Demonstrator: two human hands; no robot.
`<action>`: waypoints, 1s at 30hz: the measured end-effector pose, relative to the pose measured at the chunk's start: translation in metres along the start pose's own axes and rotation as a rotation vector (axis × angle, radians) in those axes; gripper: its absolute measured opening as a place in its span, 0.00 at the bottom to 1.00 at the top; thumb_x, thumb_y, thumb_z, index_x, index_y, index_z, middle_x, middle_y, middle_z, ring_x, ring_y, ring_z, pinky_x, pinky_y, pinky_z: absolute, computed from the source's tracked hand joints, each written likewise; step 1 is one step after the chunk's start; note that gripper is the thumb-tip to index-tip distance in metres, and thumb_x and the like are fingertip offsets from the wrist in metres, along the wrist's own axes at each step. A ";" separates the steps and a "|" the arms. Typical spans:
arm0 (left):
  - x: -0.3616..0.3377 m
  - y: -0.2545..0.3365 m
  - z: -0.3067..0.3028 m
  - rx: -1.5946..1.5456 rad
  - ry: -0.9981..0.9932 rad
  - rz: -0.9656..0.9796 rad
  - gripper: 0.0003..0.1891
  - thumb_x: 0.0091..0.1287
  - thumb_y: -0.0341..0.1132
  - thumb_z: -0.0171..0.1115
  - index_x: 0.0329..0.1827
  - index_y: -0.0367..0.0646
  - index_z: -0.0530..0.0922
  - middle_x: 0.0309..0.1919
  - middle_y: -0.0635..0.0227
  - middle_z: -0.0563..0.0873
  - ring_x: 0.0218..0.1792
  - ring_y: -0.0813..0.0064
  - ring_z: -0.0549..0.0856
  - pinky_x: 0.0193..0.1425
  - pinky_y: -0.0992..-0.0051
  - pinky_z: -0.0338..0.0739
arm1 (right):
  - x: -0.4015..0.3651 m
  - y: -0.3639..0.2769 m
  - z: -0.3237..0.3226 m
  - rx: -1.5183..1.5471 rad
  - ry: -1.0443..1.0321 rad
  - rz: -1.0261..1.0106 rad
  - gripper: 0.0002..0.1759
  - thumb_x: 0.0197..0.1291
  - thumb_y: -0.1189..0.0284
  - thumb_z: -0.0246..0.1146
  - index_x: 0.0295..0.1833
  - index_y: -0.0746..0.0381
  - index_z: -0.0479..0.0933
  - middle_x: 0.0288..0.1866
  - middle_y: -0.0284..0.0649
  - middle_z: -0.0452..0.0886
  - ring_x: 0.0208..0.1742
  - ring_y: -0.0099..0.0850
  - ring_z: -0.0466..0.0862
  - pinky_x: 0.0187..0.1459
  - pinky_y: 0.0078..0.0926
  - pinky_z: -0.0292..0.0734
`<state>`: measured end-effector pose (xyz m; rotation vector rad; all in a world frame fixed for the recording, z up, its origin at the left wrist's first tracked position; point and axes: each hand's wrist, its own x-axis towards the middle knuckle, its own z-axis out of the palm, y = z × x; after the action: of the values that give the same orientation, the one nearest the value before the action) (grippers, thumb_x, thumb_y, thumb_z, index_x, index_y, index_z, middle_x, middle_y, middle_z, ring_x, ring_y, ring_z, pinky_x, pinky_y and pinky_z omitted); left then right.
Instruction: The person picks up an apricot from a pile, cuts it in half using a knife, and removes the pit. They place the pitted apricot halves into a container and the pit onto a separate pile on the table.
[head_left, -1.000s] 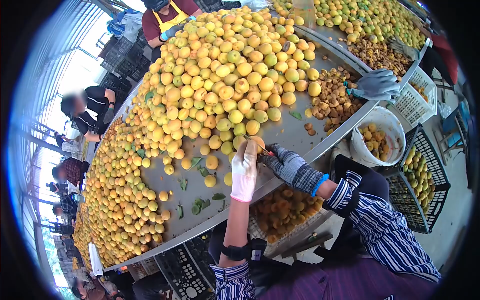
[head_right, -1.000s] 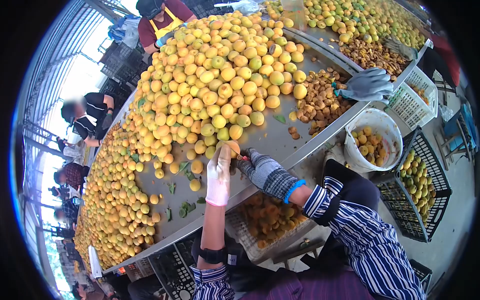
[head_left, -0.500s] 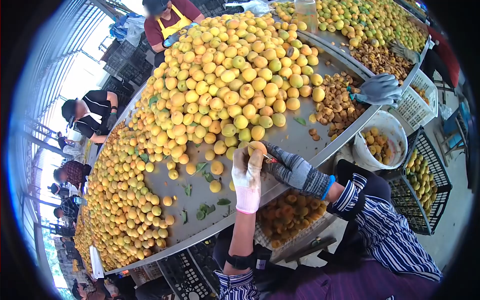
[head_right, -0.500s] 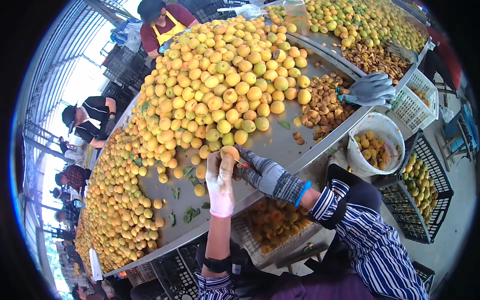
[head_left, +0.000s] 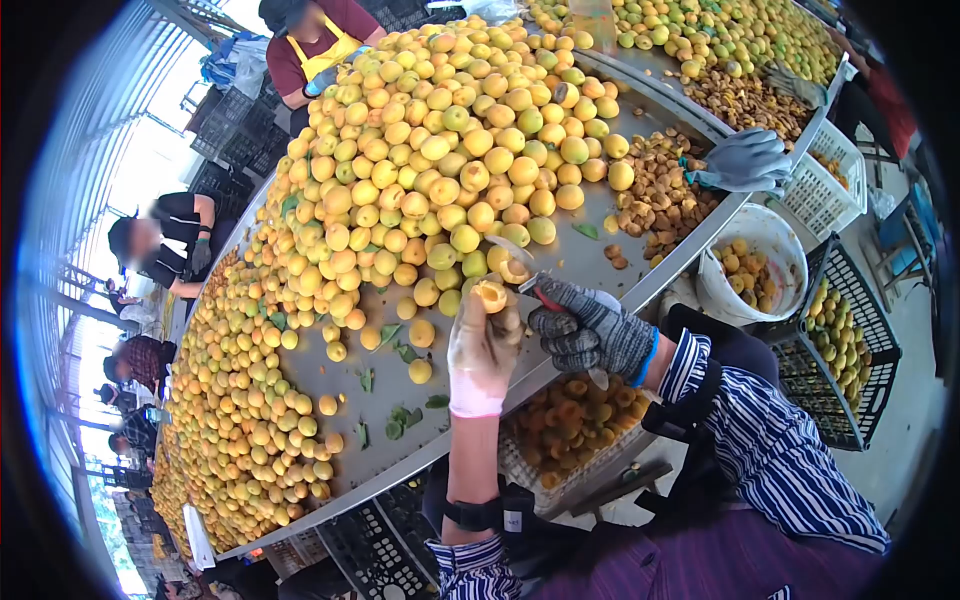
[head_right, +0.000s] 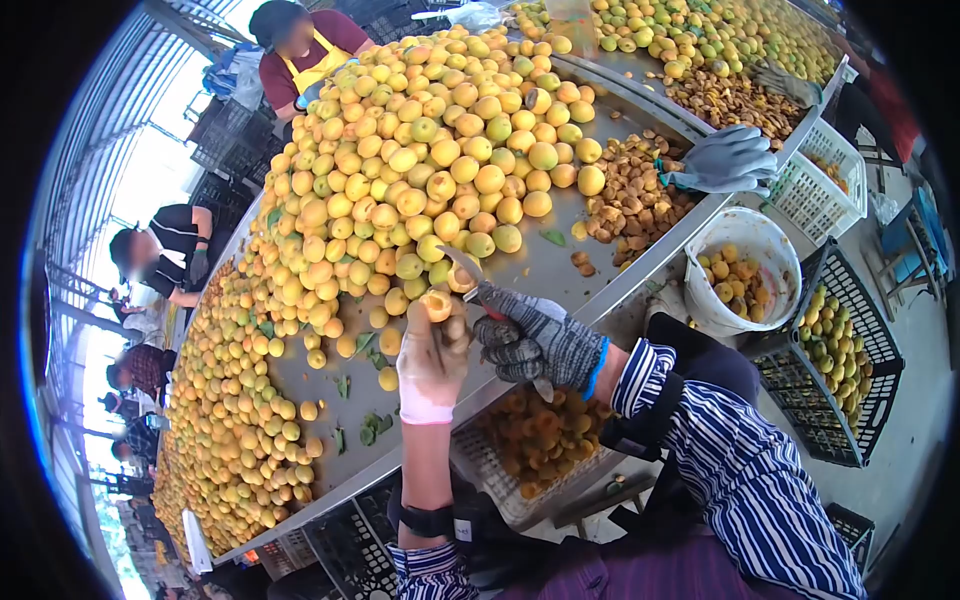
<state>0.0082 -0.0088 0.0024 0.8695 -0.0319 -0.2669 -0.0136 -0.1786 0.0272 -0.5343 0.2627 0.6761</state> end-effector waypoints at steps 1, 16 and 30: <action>0.001 0.002 -0.004 0.001 -0.004 0.000 0.17 0.71 0.46 0.51 0.51 0.41 0.73 0.37 0.70 0.79 0.30 0.81 0.71 0.31 0.80 0.64 | 0.003 -0.002 -0.007 0.000 -0.001 -0.004 0.16 0.66 0.55 0.55 0.33 0.54 0.73 0.15 0.26 0.65 0.11 0.16 0.63 0.13 0.12 0.55; -0.039 0.045 0.026 0.968 -0.556 -0.322 0.16 0.70 0.40 0.53 0.46 0.34 0.79 0.37 0.64 0.85 0.41 0.76 0.81 0.46 0.79 0.74 | -0.003 -0.027 -0.039 -0.903 -0.267 -0.573 0.12 0.64 0.64 0.60 0.46 0.60 0.74 0.18 0.34 0.73 0.14 0.20 0.71 0.14 0.17 0.64; -0.034 0.048 0.010 0.703 -0.121 0.241 0.22 0.70 0.43 0.55 0.58 0.33 0.70 0.49 0.60 0.80 0.51 0.69 0.80 0.56 0.69 0.73 | 0.003 -0.016 -0.010 -0.480 -0.373 0.047 0.15 0.66 0.65 0.57 0.51 0.64 0.76 0.24 0.30 0.75 0.22 0.18 0.73 0.22 0.15 0.66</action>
<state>-0.0149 0.0217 0.0479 1.5328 -0.3577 -0.0748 -0.0016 -0.1925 0.0235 -0.8456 -0.2468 0.8754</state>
